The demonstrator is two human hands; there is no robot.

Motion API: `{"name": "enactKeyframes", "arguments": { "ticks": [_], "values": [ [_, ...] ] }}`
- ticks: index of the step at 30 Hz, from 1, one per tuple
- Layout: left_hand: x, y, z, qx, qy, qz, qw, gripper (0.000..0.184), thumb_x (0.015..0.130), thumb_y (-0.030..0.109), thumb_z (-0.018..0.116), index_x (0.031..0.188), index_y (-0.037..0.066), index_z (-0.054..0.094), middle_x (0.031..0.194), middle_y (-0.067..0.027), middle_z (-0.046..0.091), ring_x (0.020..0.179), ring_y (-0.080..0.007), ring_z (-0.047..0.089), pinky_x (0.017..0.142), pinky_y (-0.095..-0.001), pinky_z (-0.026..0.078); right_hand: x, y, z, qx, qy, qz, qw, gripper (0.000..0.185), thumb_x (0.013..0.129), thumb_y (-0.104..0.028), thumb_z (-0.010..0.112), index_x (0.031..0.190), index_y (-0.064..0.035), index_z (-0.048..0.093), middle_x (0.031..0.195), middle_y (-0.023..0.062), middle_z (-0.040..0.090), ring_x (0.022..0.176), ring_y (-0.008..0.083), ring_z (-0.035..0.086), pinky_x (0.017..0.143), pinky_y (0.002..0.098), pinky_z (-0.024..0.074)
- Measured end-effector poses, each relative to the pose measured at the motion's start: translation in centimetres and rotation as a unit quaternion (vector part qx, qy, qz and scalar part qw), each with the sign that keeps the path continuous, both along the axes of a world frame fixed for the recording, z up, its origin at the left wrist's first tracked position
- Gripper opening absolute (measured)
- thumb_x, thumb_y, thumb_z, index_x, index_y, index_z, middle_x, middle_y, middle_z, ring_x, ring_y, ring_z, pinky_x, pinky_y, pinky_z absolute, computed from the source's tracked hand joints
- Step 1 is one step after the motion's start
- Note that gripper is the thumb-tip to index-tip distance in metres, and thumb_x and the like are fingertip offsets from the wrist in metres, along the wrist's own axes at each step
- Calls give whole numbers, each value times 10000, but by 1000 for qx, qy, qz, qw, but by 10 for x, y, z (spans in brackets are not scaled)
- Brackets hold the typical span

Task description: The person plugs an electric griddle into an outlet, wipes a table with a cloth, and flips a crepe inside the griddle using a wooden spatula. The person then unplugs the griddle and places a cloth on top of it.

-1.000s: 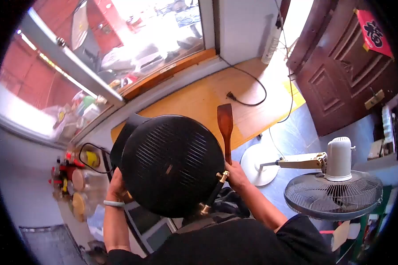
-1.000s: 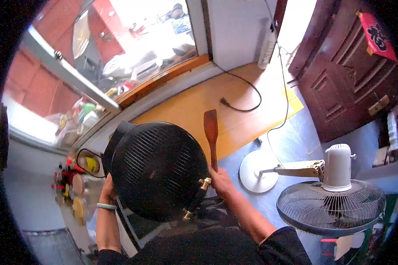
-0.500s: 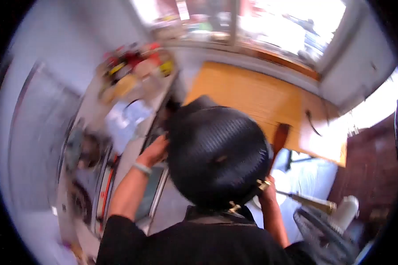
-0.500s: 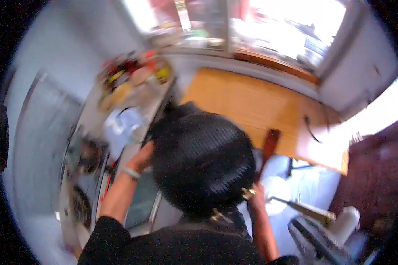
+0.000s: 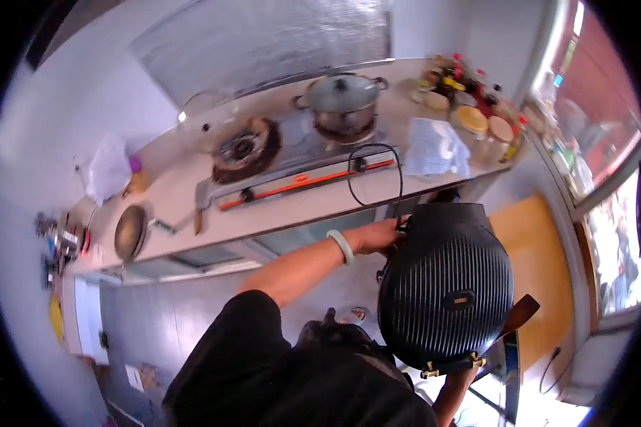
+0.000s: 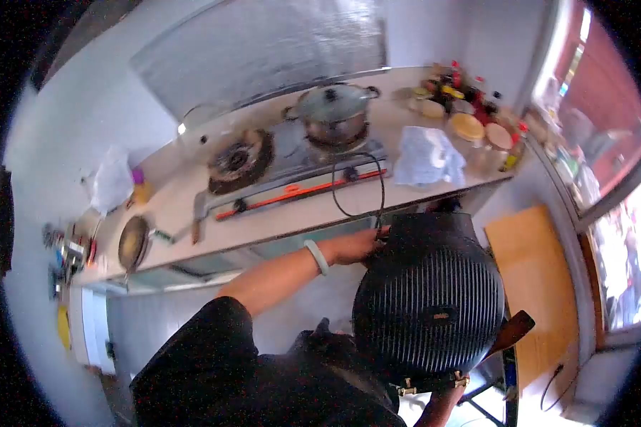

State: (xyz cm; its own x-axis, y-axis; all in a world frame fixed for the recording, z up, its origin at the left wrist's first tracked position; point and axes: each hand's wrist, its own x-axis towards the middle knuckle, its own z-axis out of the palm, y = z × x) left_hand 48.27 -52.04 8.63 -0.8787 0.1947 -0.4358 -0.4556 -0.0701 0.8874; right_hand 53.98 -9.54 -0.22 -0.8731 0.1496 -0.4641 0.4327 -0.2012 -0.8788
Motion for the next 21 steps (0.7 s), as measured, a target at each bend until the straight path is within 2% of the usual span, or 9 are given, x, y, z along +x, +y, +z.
{"name": "enactKeyframes", "arguments": {
  "ticks": [3, 7, 9, 11, 13, 15, 16, 18, 21],
  "values": [
    [62, -16, 5, 26, -15, 85, 996, 502, 910, 120, 444, 1383, 170, 284, 1054, -36, 553, 793, -119, 536, 640, -294, 469, 12, -44, 41, -12, -15, -16, 1000, 335, 783, -223, 497, 1045, -15, 494, 759, 31, 512, 637, 147, 487, 542, 282, 392],
    [155, -34, 14, -15, -31, 180, 983, 514, 904, 109, 445, 1384, 137, 263, 952, -44, 577, 704, -114, 540, 580, -275, 460, 19, -21, -2, 17, 38, 228, 973, 445, 773, -326, 544, 1061, 11, 501, 819, 58, 531, 718, 168, 520, 601, 306, 426],
    [207, -42, 13, 2, -35, 236, 971, 521, 899, 94, 435, 1386, 125, 253, 917, -40, 575, 663, -112, 532, 556, -263, 445, 32, -45, 1, -51, 15, 178, 983, 470, 789, -342, 543, 1089, 18, 507, 866, 81, 547, 770, 208, 540, 670, 351, 447],
    [260, -54, 12, 34, -37, 297, 954, 528, 893, 84, 428, 1388, 120, 248, 886, -33, 571, 634, -108, 523, 538, -252, 432, 47, -73, 27, -115, -9, 290, 950, 447, 792, -305, 548, 1093, 22, 505, 960, 103, 562, 838, 227, 555, 709, 353, 458],
    [315, -65, 18, 89, -40, 355, 930, 534, 888, 80, 424, 1390, 121, 247, 857, -24, 565, 618, -104, 513, 527, -242, 420, 76, -113, 58, -109, -18, 290, 951, 433, 786, -293, 561, 1082, 20, 512, 965, 95, 577, 844, 229, 565, 710, 344, 469],
    [375, -81, 19, 9, -16, 361, 932, 522, 880, 75, 421, 1377, 128, 273, 798, -6, 548, 593, -83, 484, 506, -227, 389, 82, -140, 44, -125, 24, 416, 901, 395, 790, -256, 568, 1082, 4, 515, 946, 79, 596, 841, 238, 579, 720, 342, 493],
    [407, -89, 16, -53, -1, 366, 929, 516, 879, 74, 420, 1373, 129, 279, 790, -2, 546, 587, -78, 476, 500, -225, 380, 96, -160, 41, -131, 5, 404, 906, 367, 808, -255, 545, 1082, -11, 522, 933, 75, 600, 842, 241, 583, 722, 355, 498],
    [461, -99, 15, 69, -22, 463, 884, 500, 867, 61, 423, 1351, 145, 326, 796, 14, 549, 580, -65, 461, 488, -216, 353, 131, -202, 45, -149, -43, 392, 907, 325, 841, -255, 501, 1081, -38, 534, 923, 71, 605, 838, 238, 588, 721, 369, 503],
    [570, -130, 24, 56, -8, 486, 872, 557, 870, 72, 456, 1387, 141, 259, 932, -67, 593, 687, -144, 561, 578, -285, 483, 193, -269, 75, -164, -105, 417, 888, 302, 882, -280, 446, 1074, -71, 550, 926, 64, 610, 818, 224, 589, 711, 368, 505]
  ]
}}
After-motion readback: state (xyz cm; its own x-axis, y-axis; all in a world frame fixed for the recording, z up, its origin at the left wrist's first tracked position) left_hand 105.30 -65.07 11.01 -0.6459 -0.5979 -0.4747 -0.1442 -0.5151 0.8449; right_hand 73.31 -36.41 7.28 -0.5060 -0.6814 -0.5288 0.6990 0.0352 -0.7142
